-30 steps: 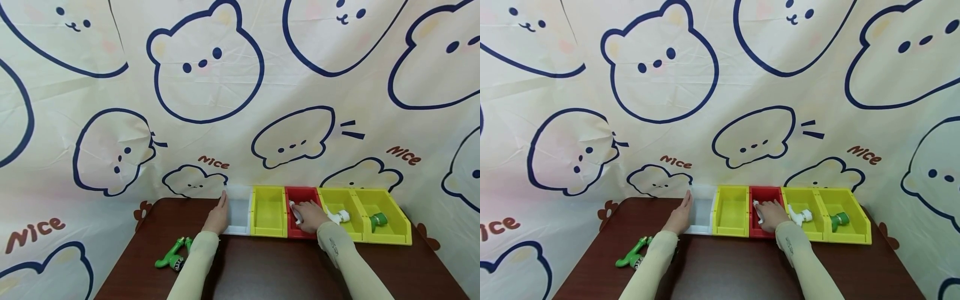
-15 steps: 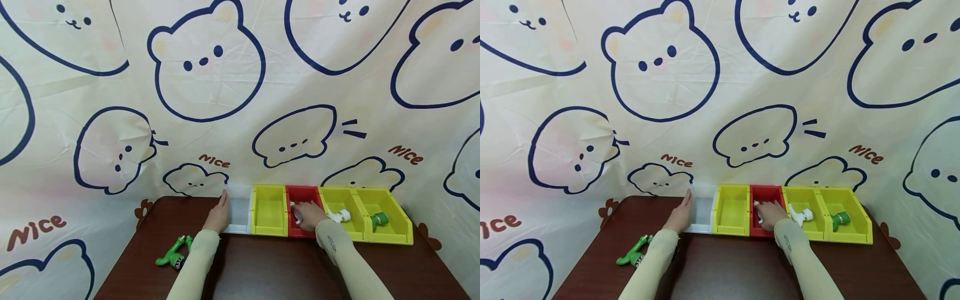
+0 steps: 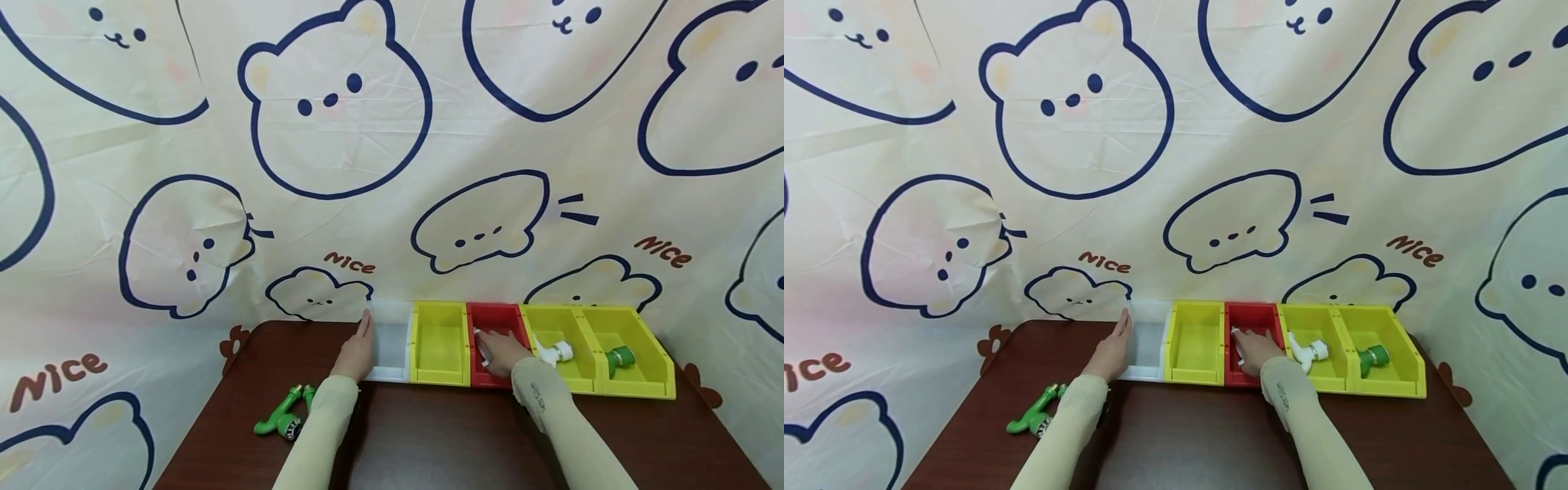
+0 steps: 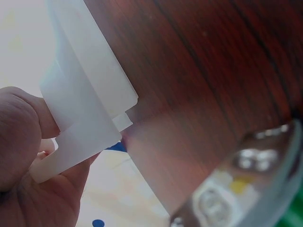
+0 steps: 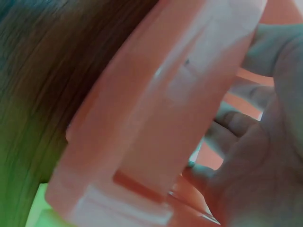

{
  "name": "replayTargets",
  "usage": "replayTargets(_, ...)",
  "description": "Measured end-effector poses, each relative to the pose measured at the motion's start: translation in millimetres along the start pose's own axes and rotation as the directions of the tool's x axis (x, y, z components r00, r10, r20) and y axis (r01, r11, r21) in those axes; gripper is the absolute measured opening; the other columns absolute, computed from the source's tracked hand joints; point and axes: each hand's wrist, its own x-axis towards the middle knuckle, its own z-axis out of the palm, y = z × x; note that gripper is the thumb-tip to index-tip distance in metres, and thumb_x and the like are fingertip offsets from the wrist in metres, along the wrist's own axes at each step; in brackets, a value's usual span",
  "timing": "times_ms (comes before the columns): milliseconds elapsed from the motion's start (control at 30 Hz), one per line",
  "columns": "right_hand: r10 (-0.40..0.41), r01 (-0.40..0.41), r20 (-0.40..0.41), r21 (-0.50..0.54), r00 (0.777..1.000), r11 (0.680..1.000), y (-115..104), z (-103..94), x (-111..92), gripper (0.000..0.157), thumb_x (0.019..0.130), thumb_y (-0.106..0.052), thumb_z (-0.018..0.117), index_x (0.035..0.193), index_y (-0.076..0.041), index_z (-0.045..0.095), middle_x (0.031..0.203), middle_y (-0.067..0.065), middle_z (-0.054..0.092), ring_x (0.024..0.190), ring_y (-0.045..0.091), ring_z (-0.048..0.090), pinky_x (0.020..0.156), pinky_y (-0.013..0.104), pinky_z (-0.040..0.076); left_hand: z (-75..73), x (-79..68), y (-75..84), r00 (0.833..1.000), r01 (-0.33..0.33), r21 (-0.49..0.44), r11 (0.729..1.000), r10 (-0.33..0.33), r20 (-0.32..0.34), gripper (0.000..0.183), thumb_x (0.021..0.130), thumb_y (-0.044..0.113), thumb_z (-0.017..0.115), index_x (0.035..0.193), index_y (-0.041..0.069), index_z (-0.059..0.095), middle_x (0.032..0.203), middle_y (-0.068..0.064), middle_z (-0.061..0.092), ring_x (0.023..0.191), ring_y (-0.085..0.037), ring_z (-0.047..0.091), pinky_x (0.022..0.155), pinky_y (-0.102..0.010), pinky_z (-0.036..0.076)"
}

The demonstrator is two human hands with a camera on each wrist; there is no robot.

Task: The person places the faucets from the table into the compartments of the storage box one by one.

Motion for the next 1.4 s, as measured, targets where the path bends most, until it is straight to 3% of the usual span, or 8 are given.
replayTargets(267,-0.006,0.006,-0.014,-0.008,1.0,1.0,-2,1.6,2,0.091,0.079,-0.021,0.088,0.158,-0.015,0.043,0.154,0.015,0.053,0.147,0.04,0.042,0.123,0.064,0.02,-0.4,0.7,0.7,1.0,0.012,-0.008,1.0,-0.012,0.001,0.078,0.092,-0.016,0.057,0.163,0.0,0.027,0.174,-0.011,0.018,0.055,-0.017,0.045,0.053,-0.029,0.039)
replayTargets(567,0.011,-0.012,-0.031,-0.017,0.999,1.0,-2,-0.1,1,0.09,0.074,-0.023,0.092,0.153,-0.016,0.051,0.145,0.011,0.061,0.137,0.037,0.052,0.116,0.065,0.035,-0.4,1.6,0.5,1.0,0.016,-0.001,1.0,-0.016,0.006,0.078,0.092,-0.015,0.057,0.163,0.0,0.027,0.174,-0.01,0.019,0.056,-0.017,0.045,0.054,-0.029,0.04)
replayTargets(733,-0.004,0.002,-0.038,-0.029,0.999,1.0,-3,-1.4,0,0.084,0.076,-0.023,0.09,0.151,-0.014,0.055,0.142,0.012,0.063,0.136,0.038,0.053,0.116,0.064,0.036,-0.3,2.1,0.2,1.0,0.01,-0.001,1.0,-0.01,-0.003,0.078,0.092,-0.015,0.058,0.163,0.0,0.027,0.173,-0.011,0.02,0.054,-0.016,0.045,0.053,-0.028,0.04)
replayTargets(1033,0.004,-0.002,-0.06,0.032,0.998,0.999,-4,-7.7,-7,0.087,0.071,-0.018,0.094,0.15,-0.015,0.057,0.146,0.012,0.061,0.137,0.038,0.052,0.114,0.064,0.039,-2.6,-0.5,2.2,1.0,0.005,-0.003,1.0,-0.005,-0.003,0.078,0.092,-0.015,0.058,0.162,-0.001,0.028,0.173,-0.011,0.019,0.055,-0.016,0.045,0.053,-0.028,0.04)
replayTargets(1233,-0.07,0.072,-0.14,0.016,0.988,0.997,3,-14.8,-13,0.07,0.08,-0.023,0.089,0.145,-0.016,0.062,0.137,0.009,0.064,0.122,0.03,0.059,0.111,0.06,0.045,0.1,1.1,-0.2,1.0,-0.002,0.011,1.0,0.002,-0.012,0.077,0.091,-0.016,0.058,0.162,-0.002,0.029,0.173,-0.012,0.02,0.054,-0.016,0.045,0.052,-0.028,0.04)
replayTargets(1400,-0.108,0.12,-0.271,0.027,0.957,0.992,21,-31.2,-29,0.061,0.089,-0.023,0.081,0.145,-0.015,0.061,0.145,0.015,0.058,0.128,0.038,0.056,0.109,0.064,0.044,-1.4,-0.6,1.0,1.0,-0.003,0.0,1.0,0.003,-0.017,0.075,0.092,-0.016,0.057,0.161,-0.003,0.03,0.173,-0.013,0.021,0.055,-0.016,0.046,0.054,-0.029,0.042)
